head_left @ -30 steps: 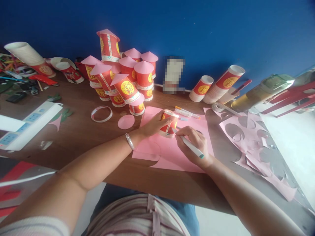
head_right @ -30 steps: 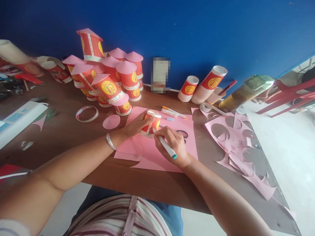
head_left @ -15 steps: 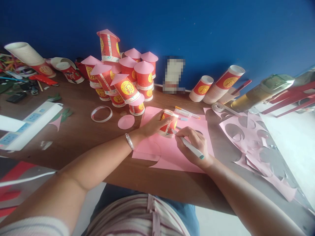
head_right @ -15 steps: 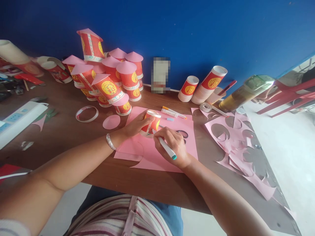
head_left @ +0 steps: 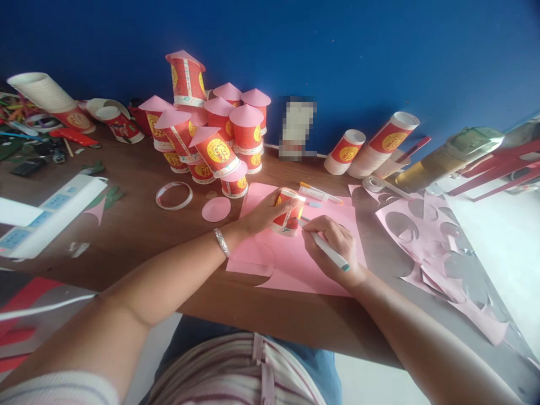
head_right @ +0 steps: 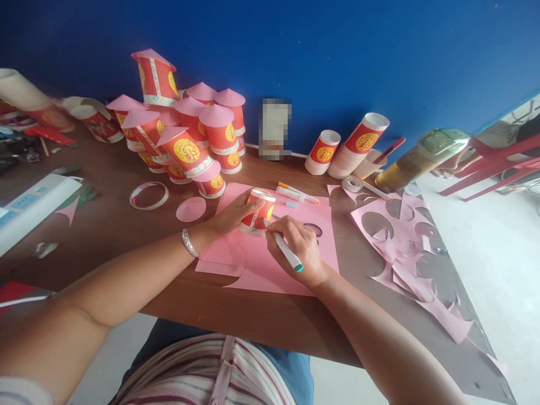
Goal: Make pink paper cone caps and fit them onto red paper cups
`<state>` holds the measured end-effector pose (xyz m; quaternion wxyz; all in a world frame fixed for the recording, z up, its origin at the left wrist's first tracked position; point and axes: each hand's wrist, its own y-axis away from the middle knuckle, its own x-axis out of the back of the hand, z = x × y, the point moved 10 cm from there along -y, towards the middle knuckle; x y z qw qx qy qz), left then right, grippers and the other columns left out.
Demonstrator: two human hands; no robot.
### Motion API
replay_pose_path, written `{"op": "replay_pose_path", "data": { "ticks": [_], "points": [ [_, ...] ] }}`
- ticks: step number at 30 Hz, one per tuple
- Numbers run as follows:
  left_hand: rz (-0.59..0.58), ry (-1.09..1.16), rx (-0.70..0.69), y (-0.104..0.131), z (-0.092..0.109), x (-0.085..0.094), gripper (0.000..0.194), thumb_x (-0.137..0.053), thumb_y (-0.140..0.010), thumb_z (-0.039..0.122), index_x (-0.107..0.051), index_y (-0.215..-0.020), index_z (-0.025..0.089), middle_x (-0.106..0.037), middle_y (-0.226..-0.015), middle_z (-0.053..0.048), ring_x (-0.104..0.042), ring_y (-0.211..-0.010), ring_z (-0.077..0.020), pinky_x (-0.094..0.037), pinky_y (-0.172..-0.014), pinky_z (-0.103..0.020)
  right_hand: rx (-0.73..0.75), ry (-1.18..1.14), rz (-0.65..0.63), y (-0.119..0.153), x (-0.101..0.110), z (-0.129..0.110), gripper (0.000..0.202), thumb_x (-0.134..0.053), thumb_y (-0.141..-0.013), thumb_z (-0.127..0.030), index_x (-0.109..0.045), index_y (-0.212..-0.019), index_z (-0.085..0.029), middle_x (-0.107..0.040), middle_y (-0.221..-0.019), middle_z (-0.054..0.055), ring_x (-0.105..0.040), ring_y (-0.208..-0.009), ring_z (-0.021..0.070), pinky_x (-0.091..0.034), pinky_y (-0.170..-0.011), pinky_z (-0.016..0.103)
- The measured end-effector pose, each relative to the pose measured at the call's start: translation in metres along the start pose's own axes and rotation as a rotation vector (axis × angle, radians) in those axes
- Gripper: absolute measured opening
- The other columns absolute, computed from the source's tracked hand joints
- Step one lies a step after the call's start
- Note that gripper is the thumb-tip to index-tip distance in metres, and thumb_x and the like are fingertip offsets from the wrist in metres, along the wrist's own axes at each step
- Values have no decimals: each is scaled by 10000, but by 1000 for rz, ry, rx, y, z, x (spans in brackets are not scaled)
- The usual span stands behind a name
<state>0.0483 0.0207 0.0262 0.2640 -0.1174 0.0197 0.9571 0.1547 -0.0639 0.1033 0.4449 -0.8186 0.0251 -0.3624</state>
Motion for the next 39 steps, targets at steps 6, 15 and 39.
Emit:
{"op": "replay_pose_path", "data": {
  "ticks": [6,15,39],
  "points": [
    [26,-6,26,1,-1,1,464,-700,-884,610,-640,-992,163,-614,-715,10,-644,-636,-123,-528,-568,-216,14,24,19,0,2,-1,209,-538,-852,-41,-533,-806,-245,-584,-617,-58,-512,-486,97,-398,-500,230],
    [19,-20,3,1,3,0,466,-691,-885,623,-618,-919,163,-609,-698,8,-624,-615,-118,-512,-564,-219,9,27,11,2,0,0,203,-537,-843,-45,-513,-803,-243,-578,-614,-61,-496,-487,92,-380,-505,232],
    [39,-66,-3,2,4,3,484,-664,-893,646,-585,-824,173,-596,-708,1,-616,-653,-124,-504,-578,-225,36,18,-11,1,-1,-4,213,-542,-843,-34,-525,-814,-244,-578,-618,-60,-515,-503,104,-385,-518,239]
  ]
}}
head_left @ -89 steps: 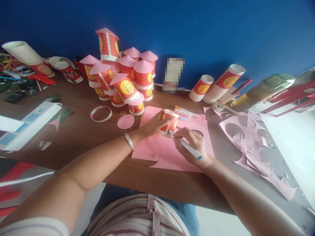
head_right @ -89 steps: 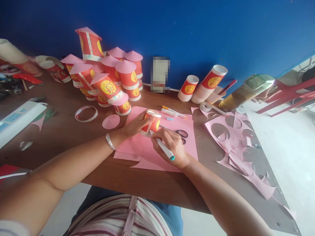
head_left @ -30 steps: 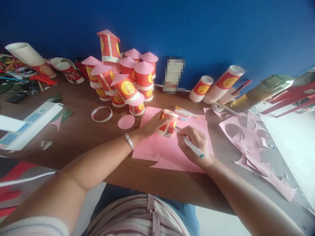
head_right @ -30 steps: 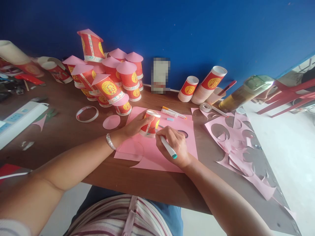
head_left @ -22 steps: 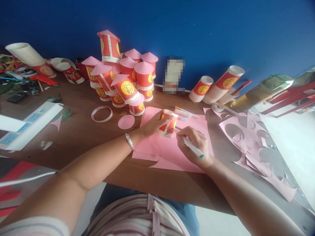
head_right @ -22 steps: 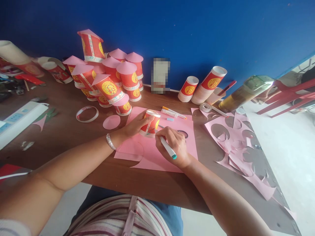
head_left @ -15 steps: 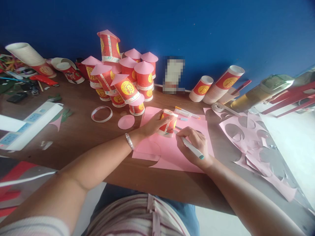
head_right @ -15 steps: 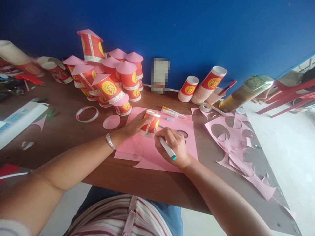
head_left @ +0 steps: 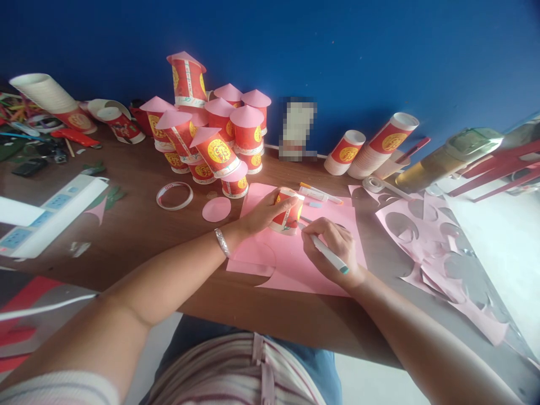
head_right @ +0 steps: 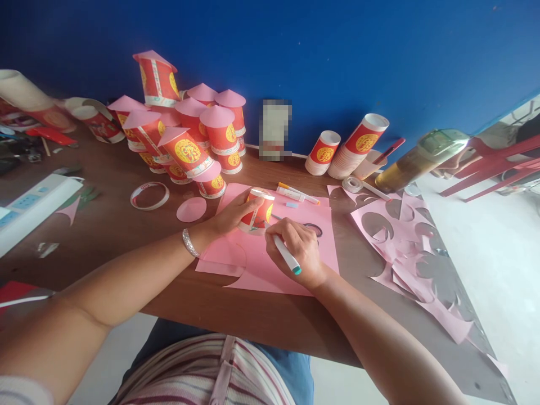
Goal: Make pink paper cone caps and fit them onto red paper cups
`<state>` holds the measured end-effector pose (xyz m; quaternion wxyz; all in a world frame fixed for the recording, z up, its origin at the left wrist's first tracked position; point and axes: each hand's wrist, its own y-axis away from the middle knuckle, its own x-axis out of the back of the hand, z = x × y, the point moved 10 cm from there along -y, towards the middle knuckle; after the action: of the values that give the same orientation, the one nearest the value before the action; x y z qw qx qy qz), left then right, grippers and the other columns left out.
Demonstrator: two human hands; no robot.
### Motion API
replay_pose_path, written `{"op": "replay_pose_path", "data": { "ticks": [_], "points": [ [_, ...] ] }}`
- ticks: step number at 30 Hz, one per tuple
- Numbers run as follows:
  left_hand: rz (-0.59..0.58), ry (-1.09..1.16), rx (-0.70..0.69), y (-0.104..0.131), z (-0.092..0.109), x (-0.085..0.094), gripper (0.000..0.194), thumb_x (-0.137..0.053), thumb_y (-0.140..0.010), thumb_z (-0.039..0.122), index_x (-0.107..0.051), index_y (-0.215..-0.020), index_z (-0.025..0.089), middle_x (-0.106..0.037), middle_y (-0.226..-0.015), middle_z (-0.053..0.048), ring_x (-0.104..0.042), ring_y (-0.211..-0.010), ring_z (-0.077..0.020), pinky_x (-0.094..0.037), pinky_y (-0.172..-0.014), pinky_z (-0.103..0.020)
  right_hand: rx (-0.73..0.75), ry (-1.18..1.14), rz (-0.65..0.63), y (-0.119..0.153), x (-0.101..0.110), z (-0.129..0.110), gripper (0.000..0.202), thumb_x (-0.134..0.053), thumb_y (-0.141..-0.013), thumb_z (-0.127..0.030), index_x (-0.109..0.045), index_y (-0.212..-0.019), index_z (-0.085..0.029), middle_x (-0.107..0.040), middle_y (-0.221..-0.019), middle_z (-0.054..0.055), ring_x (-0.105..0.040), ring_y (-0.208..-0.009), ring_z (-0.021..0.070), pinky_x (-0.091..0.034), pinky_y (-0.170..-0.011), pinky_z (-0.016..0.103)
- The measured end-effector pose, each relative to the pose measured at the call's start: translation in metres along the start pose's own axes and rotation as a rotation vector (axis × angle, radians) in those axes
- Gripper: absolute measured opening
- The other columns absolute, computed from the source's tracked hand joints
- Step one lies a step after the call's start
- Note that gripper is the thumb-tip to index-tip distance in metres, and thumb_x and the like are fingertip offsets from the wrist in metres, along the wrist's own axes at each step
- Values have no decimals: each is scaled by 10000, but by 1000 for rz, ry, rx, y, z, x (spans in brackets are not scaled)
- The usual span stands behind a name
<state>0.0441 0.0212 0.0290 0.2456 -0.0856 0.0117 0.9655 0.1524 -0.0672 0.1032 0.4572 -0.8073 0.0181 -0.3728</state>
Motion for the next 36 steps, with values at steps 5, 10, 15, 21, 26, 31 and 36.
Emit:
{"op": "replay_pose_path", "data": {
  "ticks": [5,10,15,21,26,31,36],
  "points": [
    [-10,10,-9,-1,0,-1,493,-662,-893,649,-569,-811,172,-595,-685,2,-597,-618,-116,-495,-564,-222,6,16,3,0,-1,0,211,-536,-839,-34,-511,-804,-241,-554,-609,-62,-486,-498,99,-376,-519,237],
    [-1,43,7,0,-1,-1,481,-682,-882,639,-571,-863,172,-600,-704,10,-593,-627,-110,-499,-575,-214,11,24,-4,-1,0,-3,216,-521,-834,-28,-500,-785,-237,-526,-594,-69,-452,-492,91,-365,-514,231],
    [1,37,6,-1,-2,0,488,-678,-878,655,-583,-853,177,-596,-696,9,-588,-617,-111,-479,-557,-214,16,9,-28,-2,-1,-5,211,-536,-837,-32,-502,-786,-235,-524,-592,-71,-453,-492,86,-359,-514,231],
    [-20,-33,-54,-1,6,-3,517,-628,-910,659,-560,-745,174,-585,-648,-1,-557,-587,-110,-461,-558,-229,25,-4,-25,-3,-1,-8,207,-541,-844,-34,-505,-804,-234,-550,-601,-66,-493,-507,93,-370,-522,233],
    [-3,-24,-60,-1,9,-4,511,-645,-894,659,-562,-773,170,-587,-646,7,-550,-585,-105,-459,-569,-226,30,-13,-18,-2,-1,-8,213,-544,-837,-27,-511,-815,-236,-558,-604,-67,-491,-503,94,-375,-518,229],
    [-29,-84,-79,-1,13,-7,540,-597,-923,660,-567,-711,164,-610,-650,-19,-557,-605,-116,-484,-625,-247,36,-7,3,-1,-1,-9,224,-530,-834,-15,-518,-826,-238,-569,-610,-67,-504,-503,91,-389,-531,226],
    [-35,-141,-133,-2,20,-8,541,-553,-965,621,-573,-673,166,-598,-632,-20,-535,-600,-121,-462,-643,-264,49,7,16,-2,0,-11,233,-532,-829,-7,-512,-829,-239,-578,-612,-71,-523,-503,89,-396,-535,224]
  ]
}}
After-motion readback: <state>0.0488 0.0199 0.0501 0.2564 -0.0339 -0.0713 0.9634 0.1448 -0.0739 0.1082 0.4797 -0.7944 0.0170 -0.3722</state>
